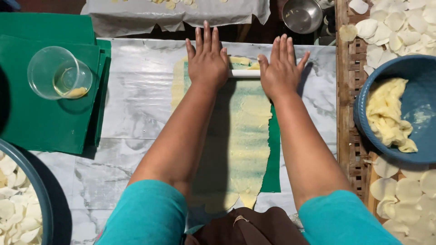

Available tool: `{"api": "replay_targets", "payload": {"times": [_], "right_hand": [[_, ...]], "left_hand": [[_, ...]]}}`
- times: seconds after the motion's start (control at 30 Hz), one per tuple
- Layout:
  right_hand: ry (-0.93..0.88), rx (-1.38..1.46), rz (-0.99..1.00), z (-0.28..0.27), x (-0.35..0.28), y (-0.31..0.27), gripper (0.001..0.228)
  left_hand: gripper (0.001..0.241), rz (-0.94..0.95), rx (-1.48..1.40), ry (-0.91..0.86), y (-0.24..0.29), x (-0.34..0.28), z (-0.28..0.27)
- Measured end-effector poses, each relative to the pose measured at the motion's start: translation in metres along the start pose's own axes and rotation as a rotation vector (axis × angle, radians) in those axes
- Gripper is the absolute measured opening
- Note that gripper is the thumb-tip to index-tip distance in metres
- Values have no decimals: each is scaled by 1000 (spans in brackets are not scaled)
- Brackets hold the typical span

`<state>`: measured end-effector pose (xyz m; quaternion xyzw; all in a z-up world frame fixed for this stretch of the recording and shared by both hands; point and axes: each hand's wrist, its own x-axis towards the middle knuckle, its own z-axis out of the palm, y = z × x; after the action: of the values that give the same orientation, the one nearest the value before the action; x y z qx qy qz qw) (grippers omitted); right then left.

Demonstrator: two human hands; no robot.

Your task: Rolling out pieces of dough on a green mat using a plastic roller in a bakery.

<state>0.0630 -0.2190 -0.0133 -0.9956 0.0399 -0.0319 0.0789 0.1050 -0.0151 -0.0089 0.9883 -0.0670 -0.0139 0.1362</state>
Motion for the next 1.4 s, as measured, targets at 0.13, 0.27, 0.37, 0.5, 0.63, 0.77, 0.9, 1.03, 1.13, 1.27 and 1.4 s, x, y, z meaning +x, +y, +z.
{"api": "replay_targets", "payload": {"times": [0.13, 0.27, 0.37, 0.5, 0.63, 0.77, 0.9, 1.03, 1.13, 1.27, 1.4], "right_hand": [[-62, 27, 23, -10, 12, -3, 81], [-53, 30, 19, -17, -41, -6, 81], [29, 61, -5, -13, -77, -10, 85], [10, 52, 29, -6, -38, -8, 85], [-82, 45, 88, -8, 25, -10, 84], [-145, 40, 167, -11, 58, -11, 81], [-28, 133, 142, -1, 60, 12, 82], [374, 587, -142, 1, 34, 37, 47], [518, 647, -287, -34, 13, 27, 34], [644, 665, -346, -100, -46, 1, 24], [609, 463, -312, -81, -68, 2, 24]], "left_hand": [[67, 16, 35, 6, 0, 8, -3], [68, 122, 4, 148, -2, -41, 1], [63, 162, -7, 316, -4, -71, 10], [64, 106, 2, 205, -4, -34, 14], [68, 25, 23, 104, -4, 18, 7], [54, 126, -57, 421, -12, 43, 11], [37, 577, -279, 569, -22, 0, -12], [27, 614, -145, 394, -37, -19, 4], [15, 553, -10, 455, -34, -6, 4], [15, 487, -29, 533, -18, -45, -33], [18, 541, -39, 461, -14, -94, -13]]}}
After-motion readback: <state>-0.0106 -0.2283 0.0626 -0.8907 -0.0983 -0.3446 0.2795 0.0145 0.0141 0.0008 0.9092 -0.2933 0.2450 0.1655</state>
